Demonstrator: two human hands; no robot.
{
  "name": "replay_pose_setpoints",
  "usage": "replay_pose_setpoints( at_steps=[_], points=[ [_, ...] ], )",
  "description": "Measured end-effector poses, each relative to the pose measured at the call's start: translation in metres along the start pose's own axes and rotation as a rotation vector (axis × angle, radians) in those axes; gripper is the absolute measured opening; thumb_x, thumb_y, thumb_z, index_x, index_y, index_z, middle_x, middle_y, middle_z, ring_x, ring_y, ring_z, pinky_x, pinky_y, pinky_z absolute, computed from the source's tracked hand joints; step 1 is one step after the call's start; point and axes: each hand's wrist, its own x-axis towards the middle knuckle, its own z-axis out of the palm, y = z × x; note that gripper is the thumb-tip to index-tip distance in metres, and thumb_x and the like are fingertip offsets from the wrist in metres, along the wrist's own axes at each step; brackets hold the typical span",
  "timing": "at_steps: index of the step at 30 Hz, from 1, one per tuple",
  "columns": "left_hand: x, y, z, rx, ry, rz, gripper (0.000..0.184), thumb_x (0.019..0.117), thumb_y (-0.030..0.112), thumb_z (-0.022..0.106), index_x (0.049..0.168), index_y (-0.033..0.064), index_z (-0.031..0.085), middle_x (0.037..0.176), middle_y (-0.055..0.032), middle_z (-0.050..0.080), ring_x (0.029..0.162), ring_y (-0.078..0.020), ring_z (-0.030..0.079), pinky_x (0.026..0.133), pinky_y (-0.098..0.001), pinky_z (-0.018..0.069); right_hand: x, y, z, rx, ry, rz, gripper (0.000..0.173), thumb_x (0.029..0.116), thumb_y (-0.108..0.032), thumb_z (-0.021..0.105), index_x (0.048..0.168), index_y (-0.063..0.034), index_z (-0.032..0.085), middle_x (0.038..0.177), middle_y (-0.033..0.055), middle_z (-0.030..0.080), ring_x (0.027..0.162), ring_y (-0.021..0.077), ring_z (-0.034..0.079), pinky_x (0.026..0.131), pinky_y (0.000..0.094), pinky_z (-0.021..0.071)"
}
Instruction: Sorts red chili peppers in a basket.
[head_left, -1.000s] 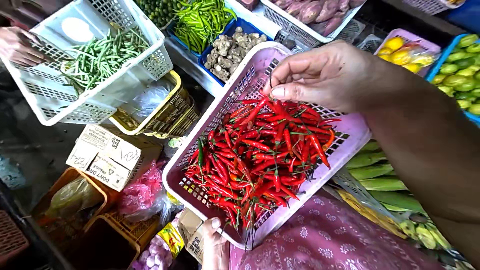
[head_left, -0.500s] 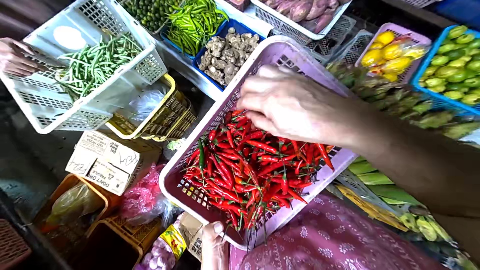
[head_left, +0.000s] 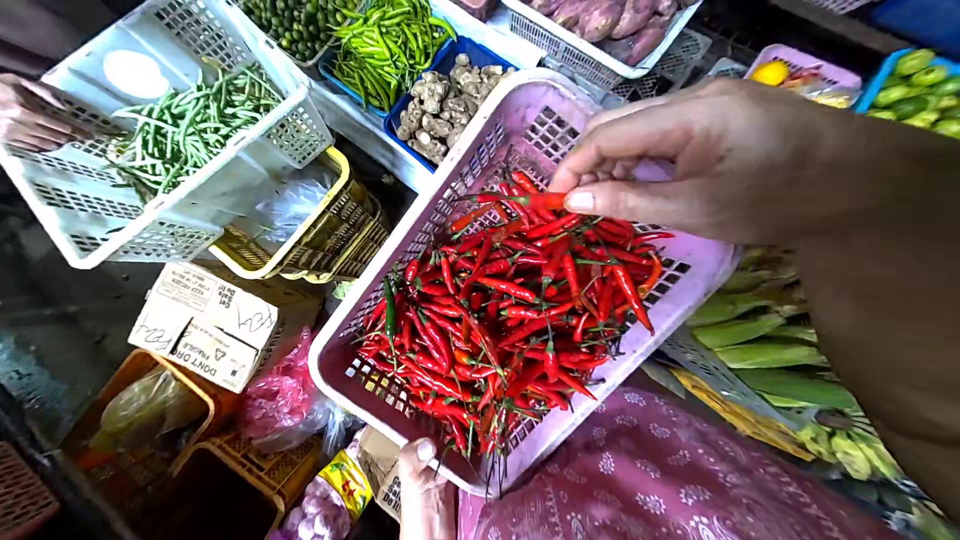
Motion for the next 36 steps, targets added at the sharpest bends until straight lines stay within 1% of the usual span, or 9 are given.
replay_pose_setpoints(
  at_steps=[4,9,13,15,18,23,26,31,36],
  points=[
    [0.021,0.006,0.009,-0.043,-0.021,0.033,0.025,0.0915,0.019,0.070,0.114,0.0162,0.079,0.106,0.0037,0.079,0.100,-0.0020,0.073,0.089,-0.0195,0.0572,-0.018,0.006,-0.005,0.146,0.022,-0.016,0.010,0.0942,-0.018,0.062,0.099,-0.0138,0.069,0.087,-0.0103,0.067,0.075,-0.0082,0.061,0.064,0.0085,0.0519],
    [0.025,0.001,-0.030,-0.010,-0.002,0.163,0.030,0.0887,0.018,0.074,0.118,0.0138,0.076,0.109,-0.0005,0.078,0.100,-0.0071,0.074,0.088,-0.0256,0.0607,-0.059,0.020,-0.028,-0.059,0.026,-0.026,0.012,0.0911,-0.027,0.064,0.095,-0.0168,0.069,0.088,-0.0103,0.065,0.079,-0.0039,0.061,0.068,0.0140,0.0550],
    [0.029,0.006,-0.034,0.036,0.081,0.182,0.028,0.0857,0.025,0.077,0.112,0.0164,0.079,0.103,0.0008,0.079,0.094,-0.0061,0.075,0.082,-0.0248,0.0617,-0.069,0.017,-0.033,-0.196,-0.089,0.141,0.027,0.0914,-0.029,0.066,0.112,-0.0147,0.075,0.109,-0.0004,0.067,0.099,0.0134,0.065,0.079,0.0366,0.0567],
    [0.032,0.007,-0.031,0.056,0.094,0.190,0.027,0.0855,0.026,0.077,0.110,0.0163,0.079,0.101,0.0012,0.079,0.094,-0.0056,0.075,0.083,-0.0243,0.0614,-0.058,0.020,-0.026,-0.197,0.003,0.062,0.026,0.0965,-0.030,0.060,0.111,-0.0152,0.075,0.108,-0.0023,0.069,0.097,0.0076,0.066,0.081,0.0295,0.0579],
    [0.033,0.005,-0.028,0.044,0.032,0.192,0.027,0.0889,0.024,0.075,0.114,0.0151,0.078,0.106,0.0002,0.079,0.098,-0.0058,0.074,0.086,-0.0248,0.0604,-0.019,0.017,-0.004,-0.131,0.123,-0.100,0.021,0.0975,-0.023,0.058,0.101,-0.0117,0.074,0.096,-0.0013,0.069,0.083,0.0007,0.063,0.071,0.0191,0.0546],
    [0.025,0.011,0.017,0.130,0.268,0.102,0.019,0.0832,0.024,0.079,0.102,0.0201,0.079,0.093,0.0053,0.079,0.088,-0.0013,0.074,0.079,-0.0201,0.0602,0.046,0.012,0.040,-0.261,-0.111,-0.097,0.023,0.0995,-0.013,0.056,0.111,-0.0108,0.076,0.109,0.0064,0.072,0.103,0.0216,0.069,0.087,0.0405,0.0565],
    [0.010,0.010,0.012,0.111,0.308,0.007,0.020,0.0827,0.024,0.080,0.102,0.0185,0.079,0.092,0.0034,0.078,0.088,-0.0040,0.074,0.080,-0.0239,0.0608,0.063,0.007,0.046,-0.421,-0.311,-0.026,0.021,0.1002,-0.012,0.059,0.113,-0.0078,0.075,0.108,0.0108,0.067,0.106,0.0304,0.064,0.085,0.0441,0.0530],
    [0.003,0.009,0.001,0.090,0.299,-0.018,0.023,0.0842,0.024,0.079,0.106,0.0183,0.078,0.098,0.0028,0.078,0.094,-0.0052,0.073,0.085,-0.0260,0.0607,0.057,0.011,0.037,-0.381,-0.169,-0.117,0.014,0.0971,-0.015,0.061,0.097,-0.0096,0.074,0.095,0.0076,0.063,0.093,0.0247,0.064,0.075,0.0395,0.0529],
    [0.033,0.014,0.002,0.017,0.079,0.124,0.025,0.0908,0.019,0.072,0.115,0.0161,0.078,0.105,0.0040,0.079,0.100,-0.0019,0.072,0.089,-0.0208,0.0581,0.000,-0.003,-0.011,-0.208,0.031,-0.158,0.017,0.0956,-0.025,0.060,0.102,-0.0146,0.072,0.096,-0.0038,0.066,0.087,0.0044,0.062,0.070,0.0227,0.0531]
  ],
)
